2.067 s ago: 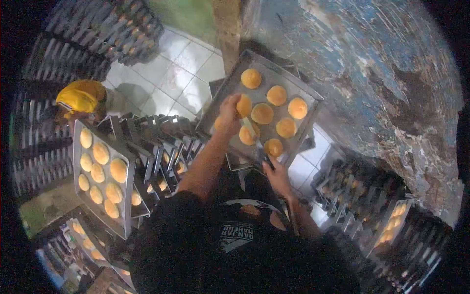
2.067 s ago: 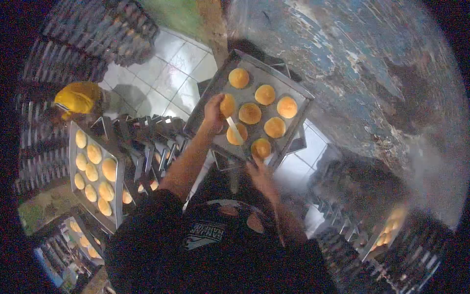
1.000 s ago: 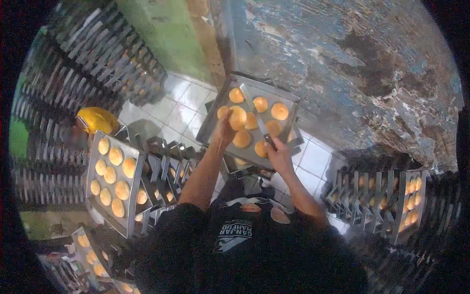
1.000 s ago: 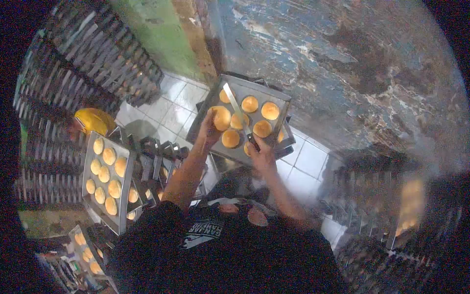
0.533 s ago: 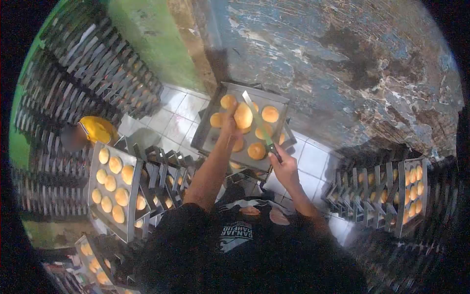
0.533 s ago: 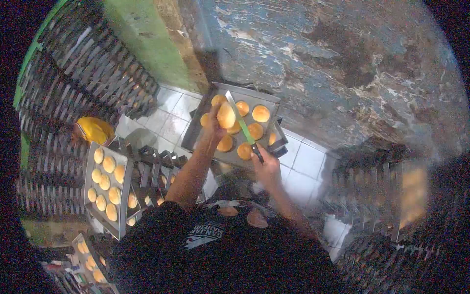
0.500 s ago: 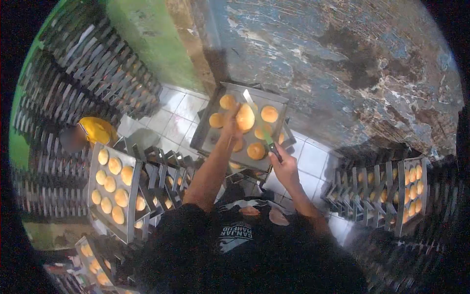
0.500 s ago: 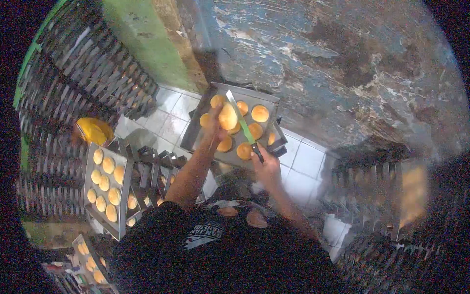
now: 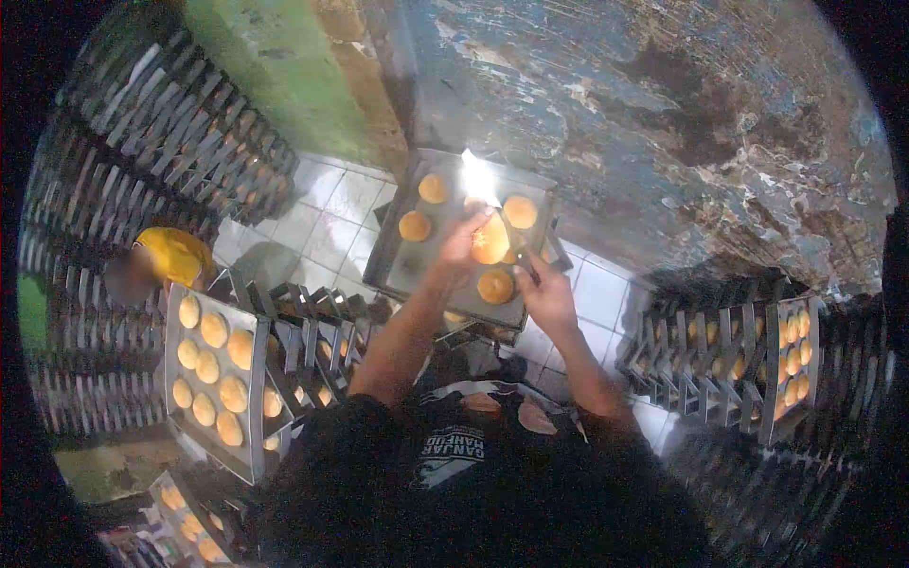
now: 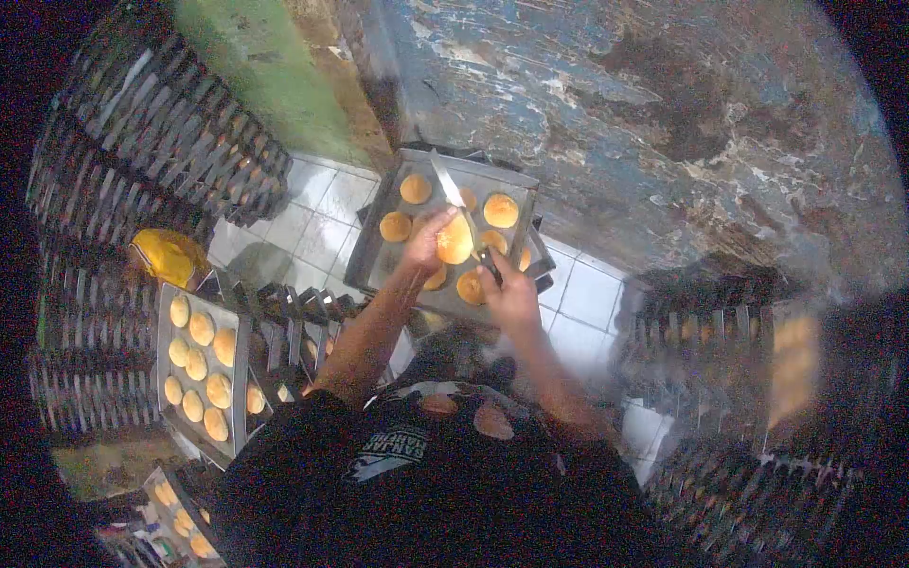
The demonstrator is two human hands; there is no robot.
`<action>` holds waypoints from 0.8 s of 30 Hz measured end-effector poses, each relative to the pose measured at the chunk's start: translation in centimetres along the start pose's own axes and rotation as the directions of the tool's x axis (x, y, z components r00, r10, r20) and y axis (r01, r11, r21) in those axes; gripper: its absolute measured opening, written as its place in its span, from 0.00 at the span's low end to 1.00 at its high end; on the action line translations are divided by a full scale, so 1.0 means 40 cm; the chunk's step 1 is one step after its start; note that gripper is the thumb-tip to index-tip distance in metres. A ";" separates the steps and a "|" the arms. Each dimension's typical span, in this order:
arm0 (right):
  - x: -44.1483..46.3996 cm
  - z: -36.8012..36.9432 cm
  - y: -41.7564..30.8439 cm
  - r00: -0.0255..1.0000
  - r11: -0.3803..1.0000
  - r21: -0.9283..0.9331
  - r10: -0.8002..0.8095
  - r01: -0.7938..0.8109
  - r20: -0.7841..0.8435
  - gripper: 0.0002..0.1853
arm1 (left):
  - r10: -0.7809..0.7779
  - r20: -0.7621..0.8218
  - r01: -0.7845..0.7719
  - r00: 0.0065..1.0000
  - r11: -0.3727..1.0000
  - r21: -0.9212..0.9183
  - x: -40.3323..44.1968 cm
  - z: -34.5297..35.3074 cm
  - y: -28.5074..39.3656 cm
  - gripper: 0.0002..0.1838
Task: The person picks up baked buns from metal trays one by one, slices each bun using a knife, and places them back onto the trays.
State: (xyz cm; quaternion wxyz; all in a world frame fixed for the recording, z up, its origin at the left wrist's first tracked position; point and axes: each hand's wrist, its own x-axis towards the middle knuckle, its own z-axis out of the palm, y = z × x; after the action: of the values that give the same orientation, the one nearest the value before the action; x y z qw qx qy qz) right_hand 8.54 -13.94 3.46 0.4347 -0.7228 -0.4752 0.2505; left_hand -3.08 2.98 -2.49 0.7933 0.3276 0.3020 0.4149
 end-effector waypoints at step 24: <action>-0.016 0.077 -0.002 0.982 0.978 -0.094 -0.180 0.185 0.061 0.25 | -0.060 -0.053 0.061 0.997 0.998 0.028 -0.031 -0.061 0.051 0.17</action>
State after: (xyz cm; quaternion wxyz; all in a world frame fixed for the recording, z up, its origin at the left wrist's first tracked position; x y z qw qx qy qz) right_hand 5.84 -13.32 1.96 0.4068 -0.6902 -0.5625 0.2042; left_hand -6.45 3.46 -2.14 0.7925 0.3192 0.3384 0.3945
